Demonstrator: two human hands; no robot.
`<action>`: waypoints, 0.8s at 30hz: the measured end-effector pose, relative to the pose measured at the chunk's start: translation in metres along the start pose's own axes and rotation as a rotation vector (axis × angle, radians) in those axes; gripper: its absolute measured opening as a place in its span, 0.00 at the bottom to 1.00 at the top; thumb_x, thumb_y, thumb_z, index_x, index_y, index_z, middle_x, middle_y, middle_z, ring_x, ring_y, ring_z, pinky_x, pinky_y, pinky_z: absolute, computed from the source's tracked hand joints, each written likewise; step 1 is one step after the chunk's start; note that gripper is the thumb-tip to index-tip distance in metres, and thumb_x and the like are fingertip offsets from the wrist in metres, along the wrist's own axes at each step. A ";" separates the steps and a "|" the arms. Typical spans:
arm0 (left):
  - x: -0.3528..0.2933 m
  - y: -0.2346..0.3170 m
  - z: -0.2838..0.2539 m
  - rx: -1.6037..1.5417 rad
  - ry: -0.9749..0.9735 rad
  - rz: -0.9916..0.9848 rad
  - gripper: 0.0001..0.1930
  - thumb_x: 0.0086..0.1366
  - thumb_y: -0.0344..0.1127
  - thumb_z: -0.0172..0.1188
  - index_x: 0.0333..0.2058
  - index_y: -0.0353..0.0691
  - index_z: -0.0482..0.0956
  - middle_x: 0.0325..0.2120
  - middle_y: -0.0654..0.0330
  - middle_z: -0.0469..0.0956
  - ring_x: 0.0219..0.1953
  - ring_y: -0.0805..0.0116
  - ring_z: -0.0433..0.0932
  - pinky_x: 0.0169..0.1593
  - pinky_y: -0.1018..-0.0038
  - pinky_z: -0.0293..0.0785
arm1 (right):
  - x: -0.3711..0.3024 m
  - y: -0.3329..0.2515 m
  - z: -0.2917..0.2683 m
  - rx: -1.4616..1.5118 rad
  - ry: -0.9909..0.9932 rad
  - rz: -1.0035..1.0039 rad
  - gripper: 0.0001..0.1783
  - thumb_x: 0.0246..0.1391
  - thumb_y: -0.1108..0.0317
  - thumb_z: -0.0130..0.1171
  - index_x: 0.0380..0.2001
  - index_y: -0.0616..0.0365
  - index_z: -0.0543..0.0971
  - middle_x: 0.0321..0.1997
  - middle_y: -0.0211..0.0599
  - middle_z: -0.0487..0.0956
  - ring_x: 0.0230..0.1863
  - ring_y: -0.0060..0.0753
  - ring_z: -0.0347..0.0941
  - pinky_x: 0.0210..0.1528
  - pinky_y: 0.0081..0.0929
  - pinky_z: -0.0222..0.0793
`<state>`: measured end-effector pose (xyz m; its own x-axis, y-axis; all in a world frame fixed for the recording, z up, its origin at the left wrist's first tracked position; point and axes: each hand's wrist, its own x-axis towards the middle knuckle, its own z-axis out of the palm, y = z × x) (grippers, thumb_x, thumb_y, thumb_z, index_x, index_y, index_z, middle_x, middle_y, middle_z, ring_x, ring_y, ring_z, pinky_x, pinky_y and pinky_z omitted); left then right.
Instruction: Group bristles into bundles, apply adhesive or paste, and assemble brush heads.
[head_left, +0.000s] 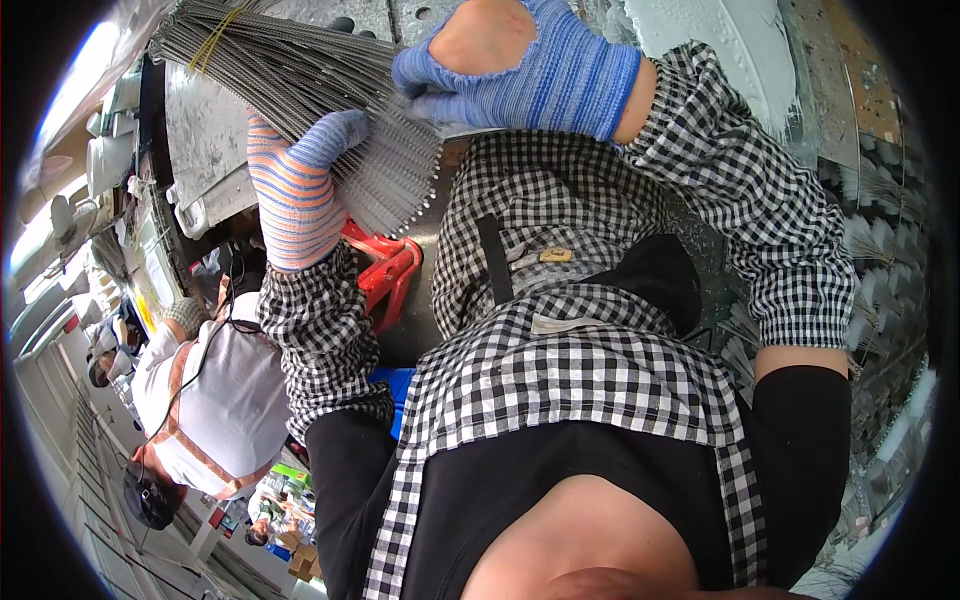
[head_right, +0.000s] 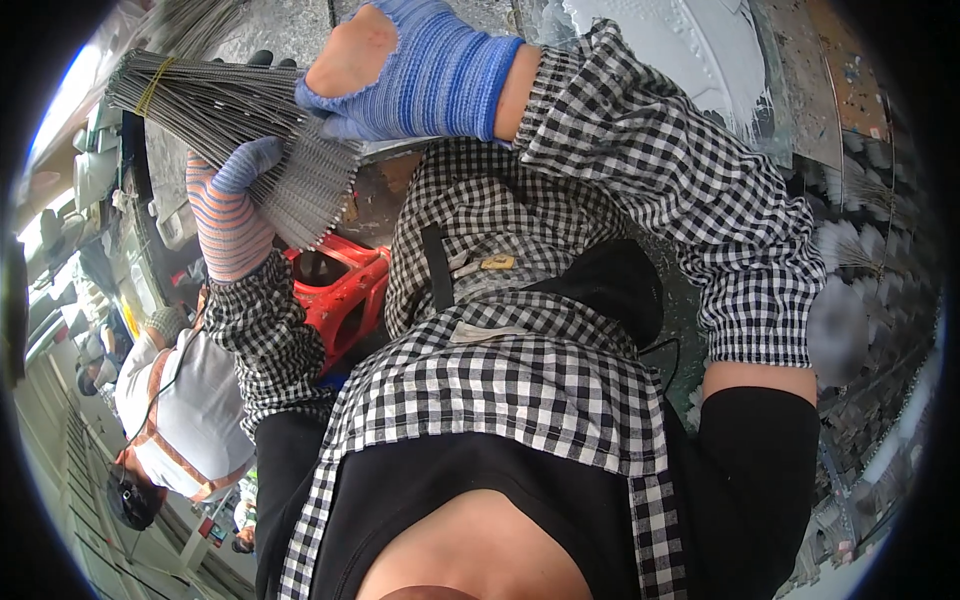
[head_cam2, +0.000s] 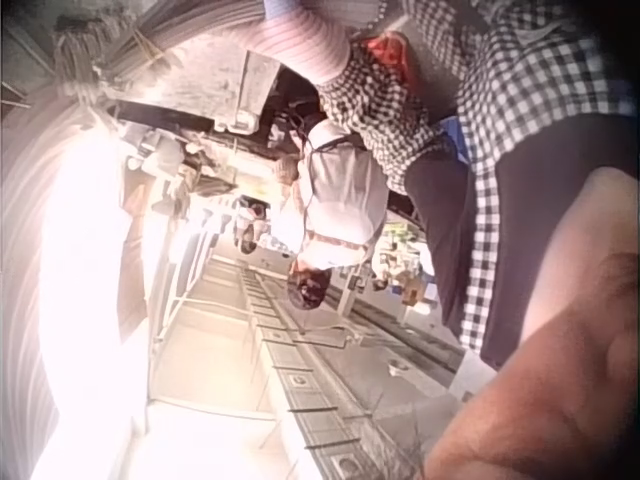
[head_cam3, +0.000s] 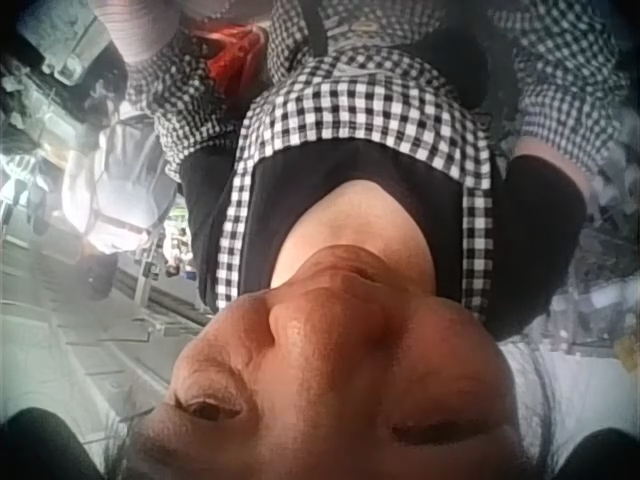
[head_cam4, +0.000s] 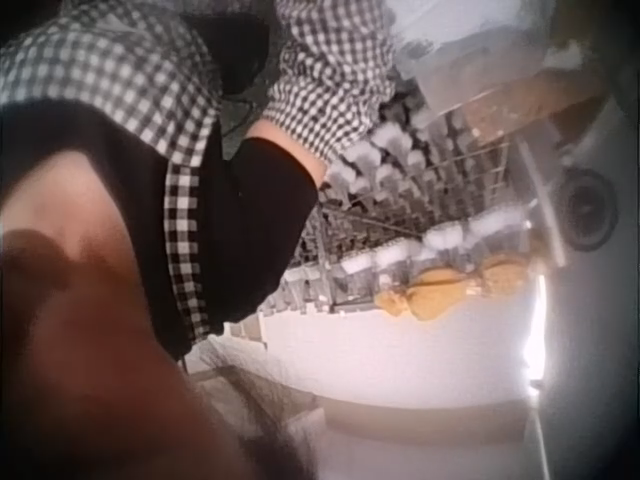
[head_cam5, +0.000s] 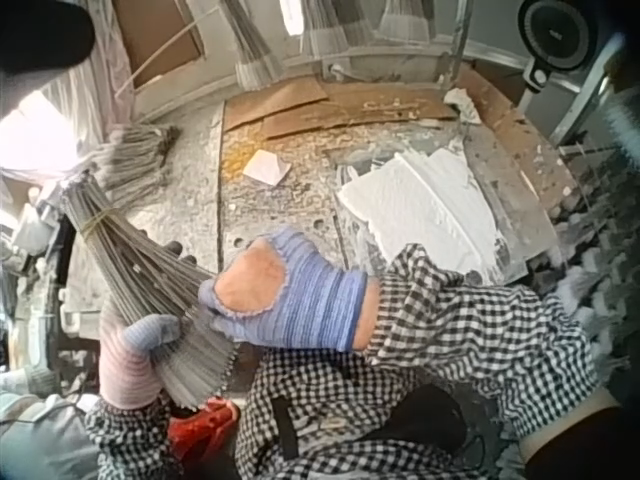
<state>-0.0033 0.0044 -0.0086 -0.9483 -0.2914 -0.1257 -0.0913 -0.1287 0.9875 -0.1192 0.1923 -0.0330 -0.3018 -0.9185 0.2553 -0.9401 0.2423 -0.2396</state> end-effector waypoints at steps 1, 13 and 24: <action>0.000 0.000 0.000 -0.001 0.010 -0.010 0.30 0.49 0.20 0.63 0.54 0.34 0.73 0.42 0.54 0.83 0.42 0.61 0.83 0.48 0.68 0.83 | 0.000 -0.002 -0.003 0.040 -0.040 0.086 0.17 0.55 0.50 0.57 0.29 0.53 0.76 0.20 0.41 0.78 0.25 0.47 0.79 0.28 0.45 0.74; 0.009 -0.007 0.000 0.198 0.028 0.048 0.32 0.53 0.20 0.65 0.59 0.34 0.70 0.48 0.51 0.81 0.46 0.62 0.82 0.52 0.66 0.81 | -0.006 0.011 -0.003 0.677 -0.037 0.352 0.23 0.46 0.53 0.67 0.39 0.59 0.82 0.31 0.48 0.82 0.38 0.50 0.81 0.44 0.38 0.77; 0.009 0.001 0.002 0.091 -0.004 0.094 0.38 0.55 0.26 0.69 0.63 0.33 0.60 0.40 0.56 0.78 0.45 0.63 0.80 0.51 0.66 0.77 | -0.012 0.013 -0.013 0.749 -0.026 0.252 0.21 0.52 0.54 0.66 0.41 0.60 0.84 0.38 0.40 0.86 0.42 0.34 0.83 0.50 0.30 0.77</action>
<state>-0.0121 0.0035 -0.0081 -0.9551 -0.2945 -0.0315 -0.0287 -0.0140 0.9995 -0.1294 0.2106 -0.0270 -0.4793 -0.8730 0.0899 -0.4845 0.1778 -0.8565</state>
